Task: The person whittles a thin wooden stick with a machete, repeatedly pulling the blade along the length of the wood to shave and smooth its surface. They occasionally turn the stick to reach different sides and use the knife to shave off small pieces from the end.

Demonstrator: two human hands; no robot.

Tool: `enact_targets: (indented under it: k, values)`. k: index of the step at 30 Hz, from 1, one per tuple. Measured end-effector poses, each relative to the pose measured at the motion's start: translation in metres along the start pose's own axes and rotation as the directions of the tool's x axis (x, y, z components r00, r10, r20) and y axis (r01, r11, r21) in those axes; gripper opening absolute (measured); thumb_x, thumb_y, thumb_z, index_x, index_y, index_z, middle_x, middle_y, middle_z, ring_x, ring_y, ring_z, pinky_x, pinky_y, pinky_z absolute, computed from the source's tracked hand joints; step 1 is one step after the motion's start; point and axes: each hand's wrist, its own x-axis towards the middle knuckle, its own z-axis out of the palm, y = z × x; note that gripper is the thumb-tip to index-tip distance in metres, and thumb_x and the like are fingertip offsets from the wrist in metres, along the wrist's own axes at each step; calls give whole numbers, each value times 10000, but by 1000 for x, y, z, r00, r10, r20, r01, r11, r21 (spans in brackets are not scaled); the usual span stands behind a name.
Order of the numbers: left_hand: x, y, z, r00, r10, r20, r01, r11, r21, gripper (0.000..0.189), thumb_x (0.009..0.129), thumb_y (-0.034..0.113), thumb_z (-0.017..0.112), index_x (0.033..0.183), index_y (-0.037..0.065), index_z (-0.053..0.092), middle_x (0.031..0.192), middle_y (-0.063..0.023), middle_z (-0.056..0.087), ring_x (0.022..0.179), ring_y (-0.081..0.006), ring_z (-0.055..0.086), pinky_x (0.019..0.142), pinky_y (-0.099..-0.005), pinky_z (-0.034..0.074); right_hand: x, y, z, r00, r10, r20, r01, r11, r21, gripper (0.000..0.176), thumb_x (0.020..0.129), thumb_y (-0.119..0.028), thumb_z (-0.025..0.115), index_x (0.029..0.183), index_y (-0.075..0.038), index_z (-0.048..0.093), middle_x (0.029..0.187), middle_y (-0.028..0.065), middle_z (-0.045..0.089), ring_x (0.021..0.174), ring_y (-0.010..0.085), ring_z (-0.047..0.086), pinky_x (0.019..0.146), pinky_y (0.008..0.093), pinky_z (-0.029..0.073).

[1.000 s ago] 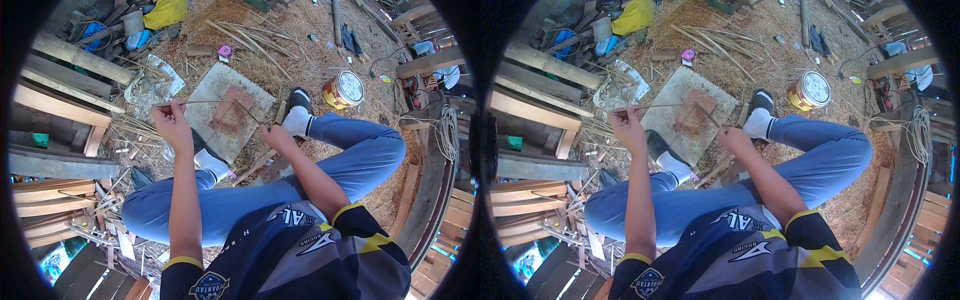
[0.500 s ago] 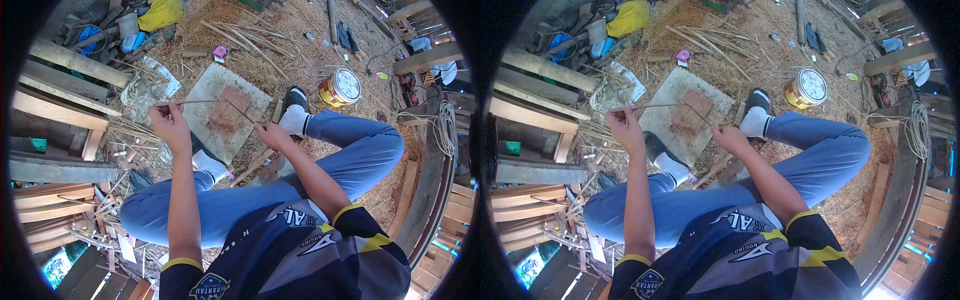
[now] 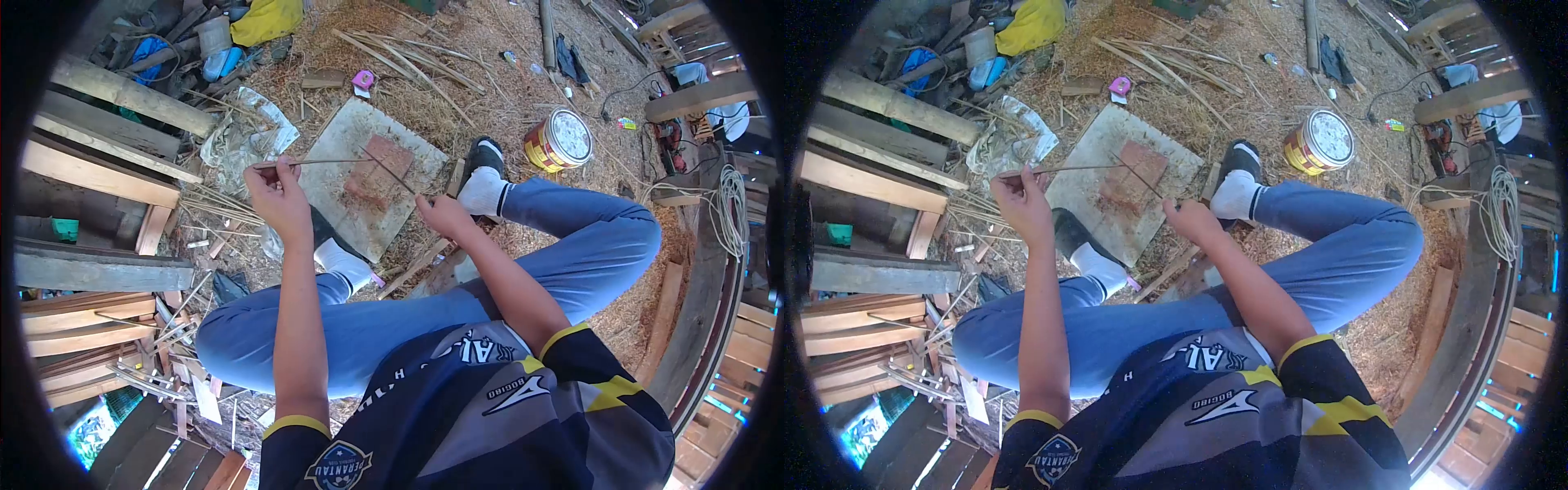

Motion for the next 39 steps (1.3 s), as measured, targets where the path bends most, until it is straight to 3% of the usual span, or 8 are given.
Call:
enact_targets:
  k: [7, 19, 25, 28, 30, 34, 35, 39]
  values:
    - [-2, -4, 2, 999, 40, -1, -40, 999, 16, 195, 1037, 57, 644, 1028, -36, 473, 948, -99, 588, 867, -139, 644, 798, -341, 687, -16, -18, -7, 988, -135, -68, 129, 988, -82, 754, 1016, -598, 448, 1093, 94, 737, 1131, 350, 706, 1121, 491, 679, 1014, 540, 516]
    - [-3, 8, 6, 1000, -2, 8, 2, 1000, 26, 182, 1039, 45, 635, 1025, -34, 472, 949, -100, 596, 851, -139, 643, 820, -350, 685, 4, 13, -1, 998, 45, -45, -48, 997, -66, 728, 1028, -593, 453, 1096, 70, 745, 1081, 339, 725, 1100, 470, 700, 992, 531, 525]
    - [-3, 2, 7, 1000, 23, 20, -24, 999, 35, 177, 1043, 42, 627, 1021, -28, 466, 949, -101, 590, 831, -138, 639, 821, -355, 681, 23, 41, 20, 963, -106, -249, 59, 980, -190, 754, 1034, -581, 444, 927, 102, 745, 780, 287, 722, 756, 419, 752, 773, 504, 596]
    - [-1, -2, 4, 997, 58, 42, -60, 996, 59, 184, 1040, 48, 637, 1016, -22, 468, 949, -101, 582, 838, -147, 637, 812, -349, 677, 30, 35, 9, 997, 72, -19, -74, 991, -112, 755, 1017, -609, 422, 1159, 62, 736, 1136, 313, 730, 1034, 464, 728, 945, 506, 561]
    - [0, 2, 2, 999, 27, 22, -26, 999, -46, 195, 1038, 55, 644, 1039, -8, 460, 962, -104, 584, 860, -164, 655, 803, -356, 677, 35, 41, 0, 995, 97, 28, -100, 984, 149, 735, 1007, -641, 480, 1056, 43, 746, 952, 258, 740, 809, 414, 730, 787, 497, 575]
    - [-1, 42, -7, 992, -82, -92, 51, 955, -294, 223, 1036, 60, 648, 1096, 28, 436, 1017, -116, 600, 920, -206, 694, 801, -364, 677, 17, 12, -28, 995, 91, -47, -16, 588, 809, 658, 968, -678, 615, 799, -46, 682, 633, 97, 604, 464, 263, 579, 515, 434, 504]
    - [-2, 54, -10, 988, -127, -87, 89, 934, -347, 226, 1038, 62, 646, 1107, 36, 433, 1038, -118, 604, 932, -214, 700, 809, -365, 678, -8, -13, -57, 993, 107, -45, -11, 472, 881, 542, 951, -598, 717, 789, -90, 619, 626, 30, 542, 477, 191, 541, 478, 381, 479]
    - [-8, 107, -16, 977, -204, -62, 140, 833, -536, 230, 1044, 72, 645, 1132, 56, 433, 1095, -129, 622, 955, -232, 714, 835, -365, 681, -33, -54, -132, 944, 33, -327, 311, 230, 922, 419, 951, -406, 796, 944, -39, 595, 839, 87, 677, 658, 215, 694, 601, 357, 595]
